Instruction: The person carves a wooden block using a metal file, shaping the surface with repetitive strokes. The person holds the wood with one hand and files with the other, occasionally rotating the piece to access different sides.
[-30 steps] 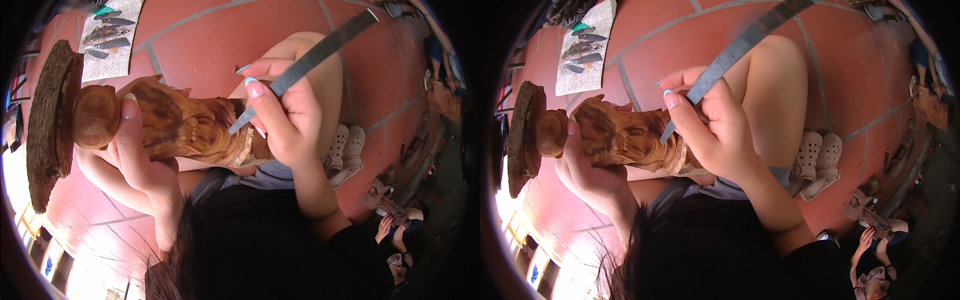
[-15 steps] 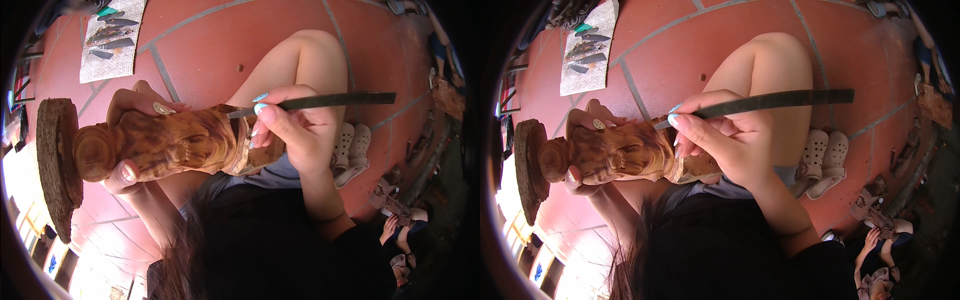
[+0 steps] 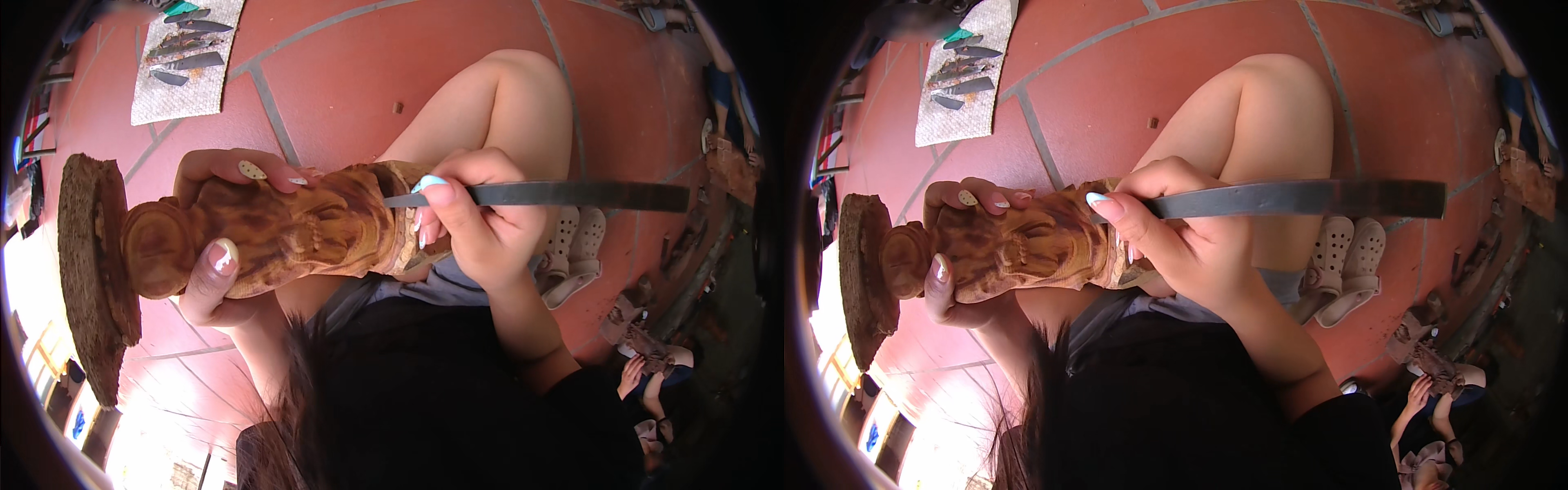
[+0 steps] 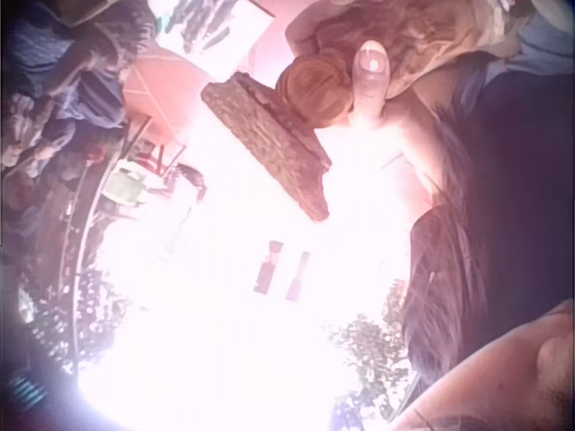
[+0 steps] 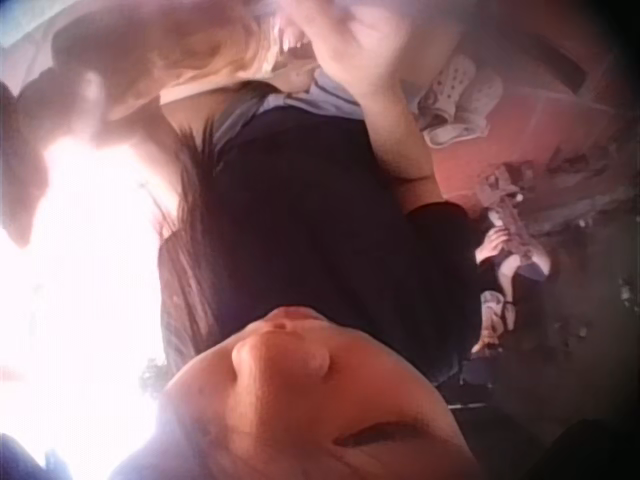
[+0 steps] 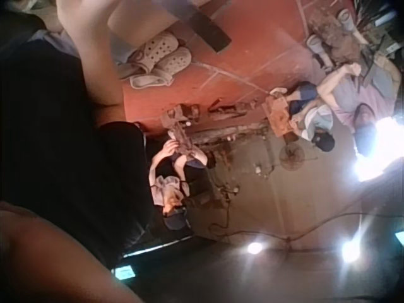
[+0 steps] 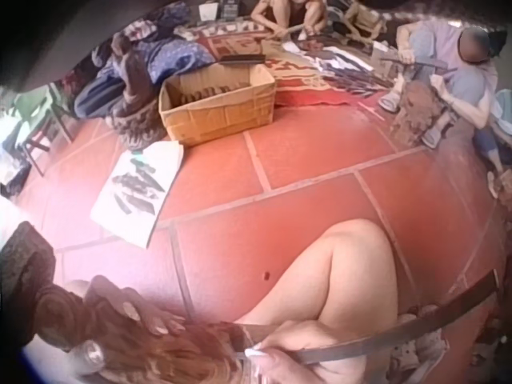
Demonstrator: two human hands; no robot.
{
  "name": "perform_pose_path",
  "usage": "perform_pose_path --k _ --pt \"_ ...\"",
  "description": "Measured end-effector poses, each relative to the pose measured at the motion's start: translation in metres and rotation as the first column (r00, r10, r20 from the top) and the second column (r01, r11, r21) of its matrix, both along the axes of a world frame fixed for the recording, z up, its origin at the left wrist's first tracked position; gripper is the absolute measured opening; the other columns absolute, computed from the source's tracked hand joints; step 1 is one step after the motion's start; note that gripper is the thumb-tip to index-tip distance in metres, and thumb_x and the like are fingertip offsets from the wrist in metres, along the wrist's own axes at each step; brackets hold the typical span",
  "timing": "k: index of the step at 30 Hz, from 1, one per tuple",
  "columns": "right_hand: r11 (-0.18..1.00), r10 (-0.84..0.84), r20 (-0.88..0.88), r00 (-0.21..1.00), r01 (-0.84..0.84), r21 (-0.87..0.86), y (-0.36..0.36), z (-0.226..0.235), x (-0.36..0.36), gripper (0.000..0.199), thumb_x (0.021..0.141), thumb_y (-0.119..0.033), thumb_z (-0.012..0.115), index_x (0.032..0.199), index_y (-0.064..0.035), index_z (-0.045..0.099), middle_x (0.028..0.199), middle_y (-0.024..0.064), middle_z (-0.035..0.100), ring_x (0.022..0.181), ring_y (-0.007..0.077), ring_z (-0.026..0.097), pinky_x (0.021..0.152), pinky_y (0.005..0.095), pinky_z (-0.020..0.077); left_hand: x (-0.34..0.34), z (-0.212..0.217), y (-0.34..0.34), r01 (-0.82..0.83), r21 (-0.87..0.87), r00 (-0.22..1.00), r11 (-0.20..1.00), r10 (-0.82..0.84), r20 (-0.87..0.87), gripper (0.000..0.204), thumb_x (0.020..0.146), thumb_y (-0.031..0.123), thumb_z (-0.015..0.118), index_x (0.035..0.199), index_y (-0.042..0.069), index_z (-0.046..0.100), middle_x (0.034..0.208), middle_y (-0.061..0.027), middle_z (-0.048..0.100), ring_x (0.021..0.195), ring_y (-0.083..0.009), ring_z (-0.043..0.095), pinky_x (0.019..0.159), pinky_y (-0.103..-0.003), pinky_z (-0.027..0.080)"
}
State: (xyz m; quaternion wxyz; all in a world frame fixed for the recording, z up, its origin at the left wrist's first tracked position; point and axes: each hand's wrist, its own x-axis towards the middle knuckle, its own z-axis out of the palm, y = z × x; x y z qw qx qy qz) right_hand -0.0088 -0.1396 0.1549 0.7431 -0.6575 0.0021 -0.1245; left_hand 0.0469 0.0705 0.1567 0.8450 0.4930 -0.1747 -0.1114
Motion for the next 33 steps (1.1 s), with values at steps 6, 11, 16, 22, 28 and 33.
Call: perform_pose_path --k 6,11,16,22,28,33 --pt "0.949 -0.033 0.269 0.963 0.115 -0.294 -0.008 -0.010 0.002 0.014 0.082 -0.004 0.075 0.081 0.0008 0.063 0.062 0.0056 0.058 0.051 0.0105 0.053 0.046 0.0242 0.0401 0.000 0.016 -0.011 -0.019 0.246 0.999 0.969 0.012 0.030 0.055 0.079 0.031 0.059 0.113 -0.008 0.042 0.099 -0.0253 0.054 0.097 -0.0375 0.058 0.094 -0.049 0.045" --pt "0.929 -0.038 0.422 0.906 0.188 -0.320 -0.011 -0.008 0.008 0.016 0.076 -0.001 0.079 0.074 -0.0014 0.063 0.059 0.0060 0.057 0.046 0.0134 0.051 0.041 0.0257 0.0390 0.001 0.030 -0.025 -0.087 0.319 0.995 0.944 0.098 -0.019 0.052 0.082 0.030 0.057 0.114 -0.009 0.043 0.099 -0.0256 0.056 0.096 -0.0371 0.059 0.094 -0.047 0.046" --pt "0.880 0.038 0.457 0.888 0.187 -0.437 -0.015 -0.014 0.007 0.017 0.085 -0.003 0.067 0.073 0.0011 0.055 0.065 0.0113 0.057 0.047 0.0161 0.047 0.044 0.0275 0.0366 0.008 0.029 -0.029 -0.098 0.354 0.994 0.930 0.109 -0.009 0.050 0.084 0.032 0.056 0.111 -0.009 0.046 0.097 -0.0248 0.057 0.095 -0.0362 0.060 0.091 -0.046 0.048" --pt "0.874 0.068 0.411 0.909 0.144 -0.464 -0.019 -0.020 -0.005 0.020 0.085 0.001 0.062 0.070 0.0008 0.049 0.064 0.0126 0.056 0.047 0.0155 0.044 0.043 0.0279 0.0348 0.010 0.022 -0.030 -0.123 0.342 0.991 0.931 0.131 0.002 0.049 0.085 0.032 0.054 0.109 -0.010 0.047 0.095 -0.0239 0.058 0.093 -0.0356 0.061 0.090 -0.045 0.049" --pt "0.851 0.062 0.418 0.906 0.171 -0.497 -0.014 -0.020 0.001 0.022 0.087 0.000 0.060 0.070 0.0006 0.047 0.064 0.0125 0.054 0.048 0.0155 0.043 0.043 0.0273 0.0340 0.011 0.025 -0.026 -0.110 0.366 0.993 0.924 0.116 0.005 0.049 0.084 0.032 0.054 0.109 -0.010 0.048 0.095 -0.0236 0.059 0.093 -0.0356 0.061 0.090 -0.045 0.049" --pt "0.892 -0.015 0.476 0.879 0.226 -0.391 -0.014 -0.023 0.000 0.028 0.083 0.001 0.065 0.063 -0.0015 0.044 0.057 0.0080 0.047 0.043 0.0150 0.038 0.039 0.0264 0.0292 0.011 0.021 -0.030 -0.145 0.348 0.988 0.926 0.152 0.009 0.049 0.084 0.032 0.055 0.109 -0.010 0.048 0.095 -0.0240 0.059 0.095 -0.0364 0.061 0.091 -0.046 0.048"
